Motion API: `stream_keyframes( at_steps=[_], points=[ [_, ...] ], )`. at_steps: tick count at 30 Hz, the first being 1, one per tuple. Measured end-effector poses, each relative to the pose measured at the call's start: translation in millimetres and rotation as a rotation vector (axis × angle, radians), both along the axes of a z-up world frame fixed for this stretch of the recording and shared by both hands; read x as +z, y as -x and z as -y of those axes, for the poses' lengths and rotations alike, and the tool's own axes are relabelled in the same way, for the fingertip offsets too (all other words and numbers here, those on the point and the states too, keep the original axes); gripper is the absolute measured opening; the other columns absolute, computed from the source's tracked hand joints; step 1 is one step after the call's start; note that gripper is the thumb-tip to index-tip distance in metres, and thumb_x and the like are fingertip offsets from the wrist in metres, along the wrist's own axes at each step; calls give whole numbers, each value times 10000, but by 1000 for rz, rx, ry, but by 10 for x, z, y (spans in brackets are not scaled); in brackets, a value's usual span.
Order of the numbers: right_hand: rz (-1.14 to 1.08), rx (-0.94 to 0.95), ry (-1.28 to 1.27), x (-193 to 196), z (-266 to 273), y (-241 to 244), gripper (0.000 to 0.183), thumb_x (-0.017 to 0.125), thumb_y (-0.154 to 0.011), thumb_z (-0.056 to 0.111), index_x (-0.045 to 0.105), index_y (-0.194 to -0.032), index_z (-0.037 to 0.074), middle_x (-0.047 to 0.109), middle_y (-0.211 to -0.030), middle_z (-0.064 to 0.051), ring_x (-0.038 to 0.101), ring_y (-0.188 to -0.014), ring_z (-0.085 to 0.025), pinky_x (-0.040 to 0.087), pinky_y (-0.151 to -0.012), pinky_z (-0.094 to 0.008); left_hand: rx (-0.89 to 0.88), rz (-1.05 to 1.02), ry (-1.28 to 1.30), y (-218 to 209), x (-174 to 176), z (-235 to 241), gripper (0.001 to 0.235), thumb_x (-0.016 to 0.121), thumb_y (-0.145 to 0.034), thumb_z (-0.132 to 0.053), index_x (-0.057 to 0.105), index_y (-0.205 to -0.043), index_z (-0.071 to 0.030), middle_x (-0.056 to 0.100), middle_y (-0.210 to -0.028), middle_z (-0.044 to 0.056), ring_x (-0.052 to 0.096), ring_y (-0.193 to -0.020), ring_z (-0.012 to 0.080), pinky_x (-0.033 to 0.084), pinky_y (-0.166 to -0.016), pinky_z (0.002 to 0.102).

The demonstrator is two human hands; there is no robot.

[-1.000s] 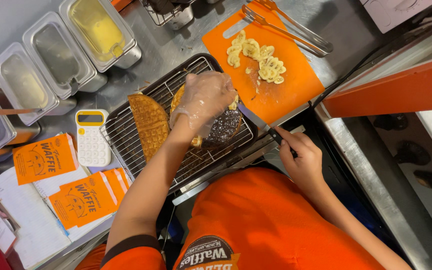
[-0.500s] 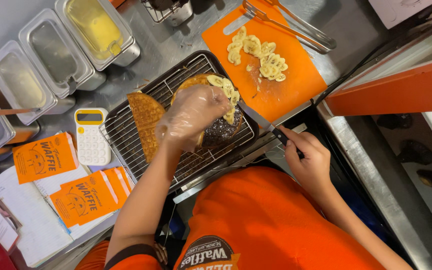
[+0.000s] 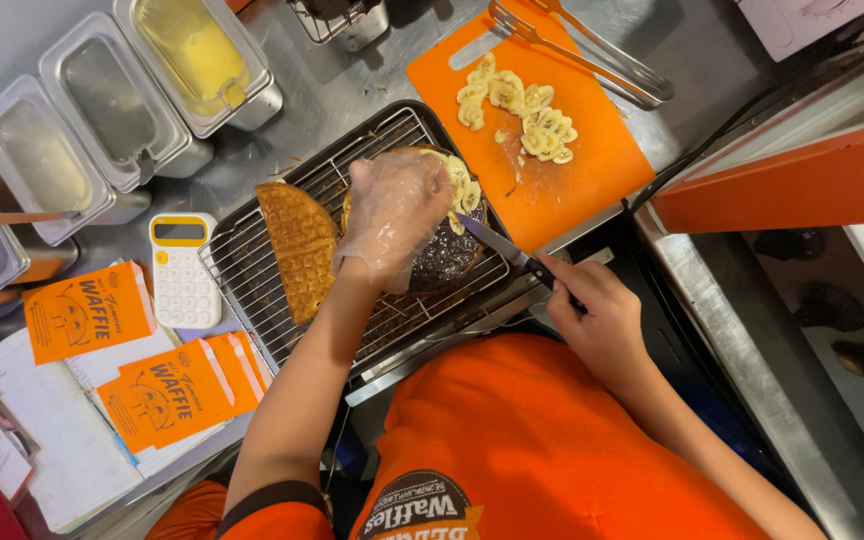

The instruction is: The person spreads chocolate sauce on two waffles and then places sliced bananas on top of the sauce. The waffles are on a wire rack, and the bananas are taken from a cutting board.

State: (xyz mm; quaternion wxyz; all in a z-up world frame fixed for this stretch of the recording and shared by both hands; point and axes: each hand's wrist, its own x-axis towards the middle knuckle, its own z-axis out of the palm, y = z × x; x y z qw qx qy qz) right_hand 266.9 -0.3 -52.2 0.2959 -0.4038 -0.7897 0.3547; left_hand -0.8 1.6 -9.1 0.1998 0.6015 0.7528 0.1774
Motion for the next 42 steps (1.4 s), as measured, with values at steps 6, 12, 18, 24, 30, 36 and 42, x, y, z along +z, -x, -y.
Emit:
stream_keyframes(
  at_steps=[6,12,18,24,30,36,42],
  points=[
    [10,6,-10,11,-1,-14,328,656,-892,-19,724,-1211,18,650,-875,-125,619,-691,-199,509,-635,-283,142,87,23,29,222,15,191,652,-905,-313,742,-918,-146,713,-936,47,612,-915,247,369,-915,429],
    [-4,-8,19,29,25,4,342,655,-901,-24,725,-1232,27,638,-848,-113,600,-673,-174,500,-621,-278,140,204,269,210,374,187,208,685,-851,-355,761,-884,-165,710,-931,41,691,-903,228,496,-931,404],
    [-18,1,14,48,48,8,333,657,-913,-15,721,-1237,30,650,-868,-108,607,-679,-161,505,-629,-265,-17,-30,224,119,157,318,218,647,-935,-315,730,-909,-115,705,-901,118,644,-941,292,367,-927,484],
    [-52,-3,-34,-39,55,44,320,651,-931,-17,709,-1245,6,670,-923,-117,624,-721,-169,520,-663,-265,80,26,138,28,41,399,214,607,-937,-331,700,-888,-144,722,-907,73,629,-920,248,318,-920,426],
    [-5,15,-29,-66,37,48,351,650,-908,-28,709,-1253,-2,678,-938,-136,647,-743,-187,532,-666,-279,85,168,-92,119,76,524,279,577,-947,-359,729,-925,-126,723,-891,91,648,-903,274,339,-918,423],
    [-11,60,-27,8,40,9,350,653,-895,-23,707,-1238,12,681,-966,-140,677,-794,-206,557,-719,-289,112,205,-109,135,89,558,310,575,-963,-379,749,-999,-124,722,-888,103,656,-873,289,365,-912,415],
    [26,69,-8,52,57,-25,346,675,-867,-19,728,-1206,20,669,-908,-130,669,-733,-205,551,-678,-292,140,198,-9,87,80,624,284,562,-931,-342,756,-1010,-150,737,-828,81,675,-813,247,357,-916,410]
  ],
)
